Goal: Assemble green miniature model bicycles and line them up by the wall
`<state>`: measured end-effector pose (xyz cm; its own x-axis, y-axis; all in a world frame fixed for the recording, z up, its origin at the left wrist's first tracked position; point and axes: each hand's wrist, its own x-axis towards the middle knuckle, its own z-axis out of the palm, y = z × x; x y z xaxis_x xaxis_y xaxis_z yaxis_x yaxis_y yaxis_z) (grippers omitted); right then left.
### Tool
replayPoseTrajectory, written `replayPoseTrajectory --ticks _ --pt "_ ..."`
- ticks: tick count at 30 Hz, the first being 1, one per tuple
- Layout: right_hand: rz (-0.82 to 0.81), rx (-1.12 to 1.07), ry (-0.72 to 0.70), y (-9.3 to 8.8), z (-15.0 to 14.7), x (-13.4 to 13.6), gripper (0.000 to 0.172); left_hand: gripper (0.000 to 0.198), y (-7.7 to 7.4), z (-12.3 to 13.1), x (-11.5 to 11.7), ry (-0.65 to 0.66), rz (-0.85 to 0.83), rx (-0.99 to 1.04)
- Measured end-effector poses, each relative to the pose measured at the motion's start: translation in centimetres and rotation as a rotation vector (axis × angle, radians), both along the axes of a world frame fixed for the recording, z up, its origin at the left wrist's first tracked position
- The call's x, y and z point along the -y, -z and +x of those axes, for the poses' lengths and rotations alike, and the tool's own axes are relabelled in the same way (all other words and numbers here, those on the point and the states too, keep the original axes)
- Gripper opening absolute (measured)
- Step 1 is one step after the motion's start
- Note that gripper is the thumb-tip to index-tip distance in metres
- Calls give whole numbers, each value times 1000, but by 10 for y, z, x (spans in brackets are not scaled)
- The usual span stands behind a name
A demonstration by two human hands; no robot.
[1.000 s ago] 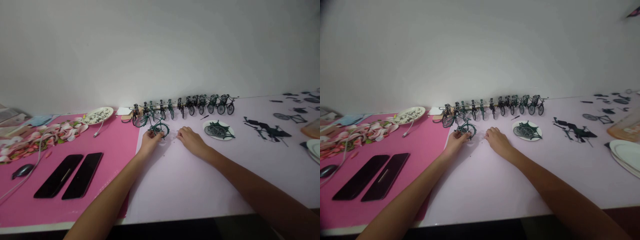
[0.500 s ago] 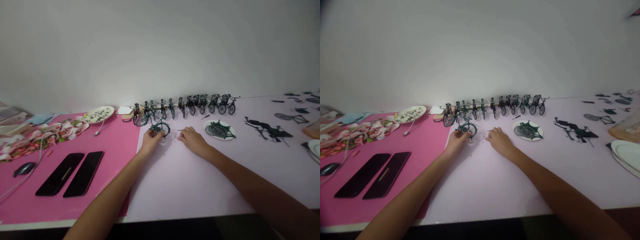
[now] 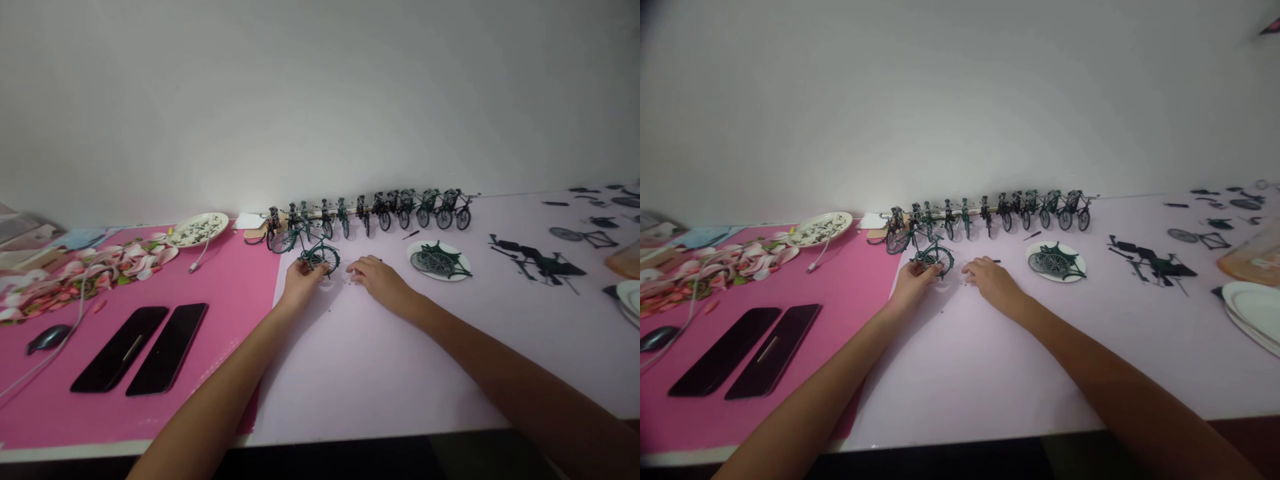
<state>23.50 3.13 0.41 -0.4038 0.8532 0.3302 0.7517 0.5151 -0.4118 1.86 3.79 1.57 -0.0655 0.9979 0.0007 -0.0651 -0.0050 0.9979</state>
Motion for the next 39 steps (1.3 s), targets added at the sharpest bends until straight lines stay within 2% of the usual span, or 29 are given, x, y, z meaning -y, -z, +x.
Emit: replayPoseTrajectory --ticks 5,8,12,16,19,25,32,39 --pt "27 241 -55 -10 3 5 22 37 1 -1 0 -16 32 -47" --pt "31 231 -23 -15 3 10 25 35 3 -1 0 -37 92 -104" --pt "-58 -80 16 -12 -2 10 25 32 3 -1 2 -36 145 -158" --pt "-192 -510 -69 -2 -11 8 30 32 -2 2 6 8 154 -137" --pt "-186 -621 -92 1 -17 9 31 34 -9 3 10 66 157 -110" --pt "-85 -562 -89 -1 -19 12 31 33 -15 4 14 88 157 -155" --pt "0 -519 -56 -2 -19 14 24 30 -12 3 13 103 167 -178" --pt "67 -440 -16 -2 -21 17 25 32 -8 3 11 72 165 -171"
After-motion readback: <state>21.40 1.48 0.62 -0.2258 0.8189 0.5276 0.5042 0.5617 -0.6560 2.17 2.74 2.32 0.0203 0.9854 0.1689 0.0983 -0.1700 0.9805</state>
